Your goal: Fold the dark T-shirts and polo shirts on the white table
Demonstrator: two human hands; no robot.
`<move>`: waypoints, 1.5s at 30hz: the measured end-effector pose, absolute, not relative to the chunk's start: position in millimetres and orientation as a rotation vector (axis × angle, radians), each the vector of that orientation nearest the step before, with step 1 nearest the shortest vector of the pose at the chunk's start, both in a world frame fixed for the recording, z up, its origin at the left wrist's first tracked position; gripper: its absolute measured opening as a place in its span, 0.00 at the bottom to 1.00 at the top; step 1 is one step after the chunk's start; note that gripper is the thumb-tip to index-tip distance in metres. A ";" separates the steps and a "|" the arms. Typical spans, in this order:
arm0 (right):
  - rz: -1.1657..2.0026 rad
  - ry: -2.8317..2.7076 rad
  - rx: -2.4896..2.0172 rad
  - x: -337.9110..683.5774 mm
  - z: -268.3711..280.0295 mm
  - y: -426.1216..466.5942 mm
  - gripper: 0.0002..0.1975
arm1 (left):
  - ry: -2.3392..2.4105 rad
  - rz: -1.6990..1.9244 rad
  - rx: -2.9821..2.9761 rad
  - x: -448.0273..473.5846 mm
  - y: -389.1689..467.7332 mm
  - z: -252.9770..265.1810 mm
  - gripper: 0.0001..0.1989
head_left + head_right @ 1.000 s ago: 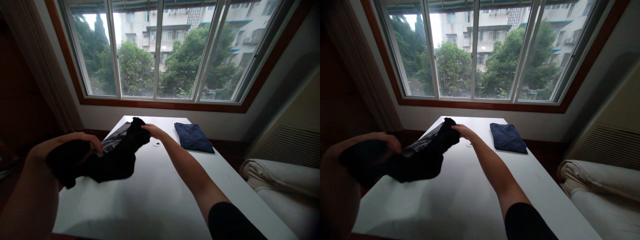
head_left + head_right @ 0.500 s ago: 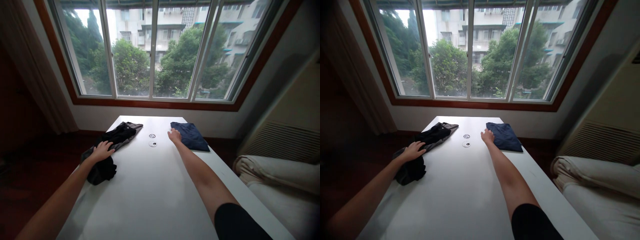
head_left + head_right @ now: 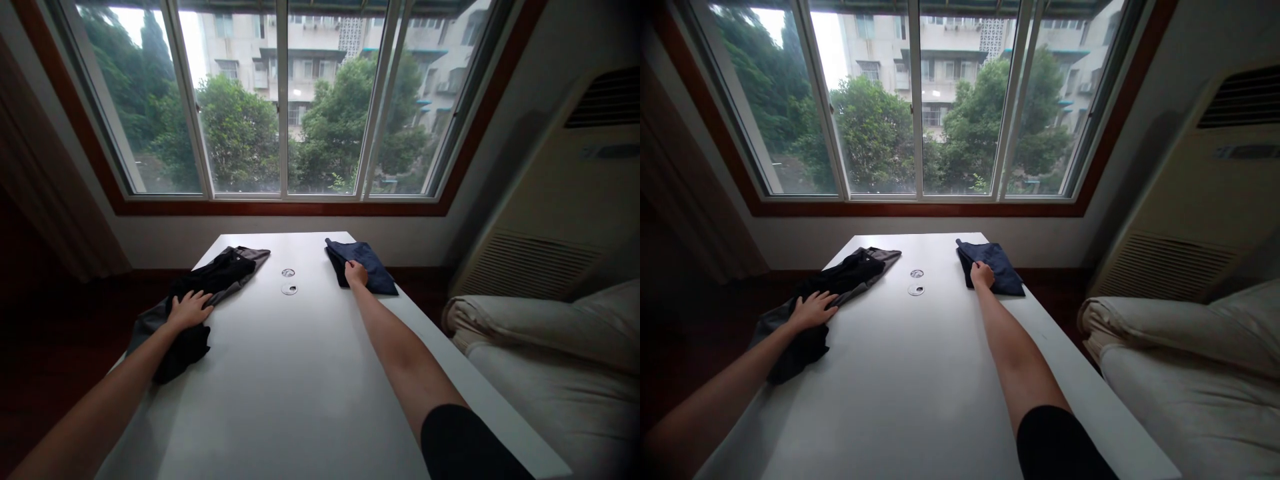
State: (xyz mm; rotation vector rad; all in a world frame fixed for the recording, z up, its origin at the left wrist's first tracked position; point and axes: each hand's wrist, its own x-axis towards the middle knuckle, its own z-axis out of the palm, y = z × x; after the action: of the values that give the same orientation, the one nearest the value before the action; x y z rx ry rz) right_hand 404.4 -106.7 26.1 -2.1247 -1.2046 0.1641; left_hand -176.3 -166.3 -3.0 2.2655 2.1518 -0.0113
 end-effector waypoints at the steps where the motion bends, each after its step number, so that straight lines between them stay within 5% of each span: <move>1: 0.150 -1.198 -2.113 406.3 30.7 -107.1 0.24 | 2.167 -0.010 2.261 -175.8 -165.8 -3.0 0.32; 8: 0.018 -1.219 -1.508 397.3 68.7 -125.9 0.23 | 2.281 0.489 2.386 -133.5 -167.7 14.5 0.21; 14: 0.412 -1.661 -1.096 337.1 64.9 -188.5 0.19 | 1.666 0.843 2.340 -64.8 -169.0 46.9 0.21; 19: 0.820 -2.070 -1.035 279.6 41.7 -250.4 0.13 | 1.459 0.589 1.745 -10.3 -172.5 38.1 0.31; 27: 0.521 -2.074 -0.677 230.8 29.6 -315.0 0.12 | 1.508 0.707 1.426 35.1 -181.5 29.5 0.48; 33: 0.959 -2.659 -0.062 218.2 32.2 -341.3 0.12 | 1.068 0.606 1.444 53.2 -212.1 72.4 0.35; 38: 1.487 -2.240 -0.206 257.8 89.2 -331.2 0.17 | 0.703 0.427 1.427 39.5 -262.3 120.3 0.23; 45: 1.197 -1.460 -0.794 314.4 79.9 -239.2 0.17 | -0.122 -0.228 1.614 9.5 -389.4 161.5 0.18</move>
State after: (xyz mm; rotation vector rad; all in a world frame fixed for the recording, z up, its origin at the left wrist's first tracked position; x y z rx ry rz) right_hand 314.4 -239.2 79.9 -0.7944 -1.4603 1.1969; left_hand 9.5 -389.4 161.5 1.6140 -0.1216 -0.2278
